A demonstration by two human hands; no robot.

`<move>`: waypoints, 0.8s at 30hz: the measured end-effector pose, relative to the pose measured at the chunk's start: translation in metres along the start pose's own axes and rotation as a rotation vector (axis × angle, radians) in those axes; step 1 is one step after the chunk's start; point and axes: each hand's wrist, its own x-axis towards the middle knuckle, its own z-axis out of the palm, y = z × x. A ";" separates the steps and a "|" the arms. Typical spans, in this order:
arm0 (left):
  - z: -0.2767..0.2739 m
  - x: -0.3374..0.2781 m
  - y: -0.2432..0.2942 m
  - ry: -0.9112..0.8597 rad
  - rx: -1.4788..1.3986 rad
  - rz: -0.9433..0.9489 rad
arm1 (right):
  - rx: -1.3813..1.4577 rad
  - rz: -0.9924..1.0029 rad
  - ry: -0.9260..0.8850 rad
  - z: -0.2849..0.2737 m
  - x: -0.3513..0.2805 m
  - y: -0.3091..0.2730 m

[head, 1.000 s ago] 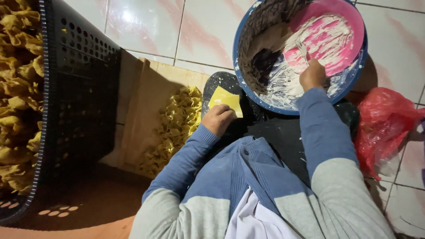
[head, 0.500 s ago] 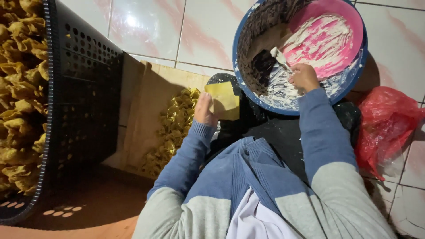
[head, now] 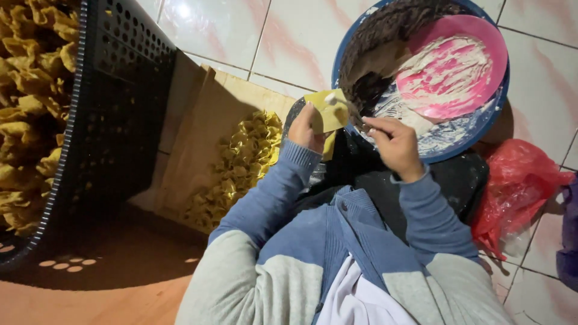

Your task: Manually preparing dumplings by placing filling on square wrappers and folding them into shape.

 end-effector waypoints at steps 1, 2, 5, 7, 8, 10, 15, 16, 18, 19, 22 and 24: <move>0.002 -0.005 0.001 0.000 -0.007 0.000 | -0.005 -0.002 -0.004 0.005 -0.002 0.001; 0.004 -0.009 0.002 -0.016 0.015 -0.015 | -0.038 -0.076 0.039 0.009 -0.005 0.002; 0.010 -0.017 0.005 -0.036 0.023 -0.034 | -0.103 -0.184 0.097 0.017 -0.011 -0.001; 0.019 -0.025 0.014 -0.042 0.013 -0.035 | -0.128 -0.221 0.115 0.021 -0.013 -0.002; 0.026 -0.033 0.021 -0.045 0.039 -0.013 | -0.144 -0.231 0.117 0.021 -0.014 -0.001; 0.025 -0.031 0.023 -0.047 0.065 0.008 | -0.161 -0.240 0.120 0.022 -0.017 0.000; 0.011 -0.018 0.027 -0.099 -0.001 -0.043 | -0.153 -0.295 0.160 0.022 -0.018 -0.006; 0.005 -0.011 0.025 -0.099 -0.003 -0.043 | -0.154 -0.296 0.159 0.020 -0.018 -0.004; -0.007 0.003 0.022 -0.048 -0.073 -0.007 | -0.195 -0.302 0.158 0.018 -0.018 -0.001; -0.002 -0.003 0.031 -0.048 -0.074 -0.005 | -0.195 -0.304 0.157 0.015 -0.016 -0.001; 0.002 -0.012 0.051 -0.061 -0.051 0.083 | -0.177 -0.309 0.167 0.011 -0.014 0.005; -0.011 -0.004 0.052 -0.063 0.006 0.070 | -0.225 -0.278 0.204 0.009 -0.015 0.018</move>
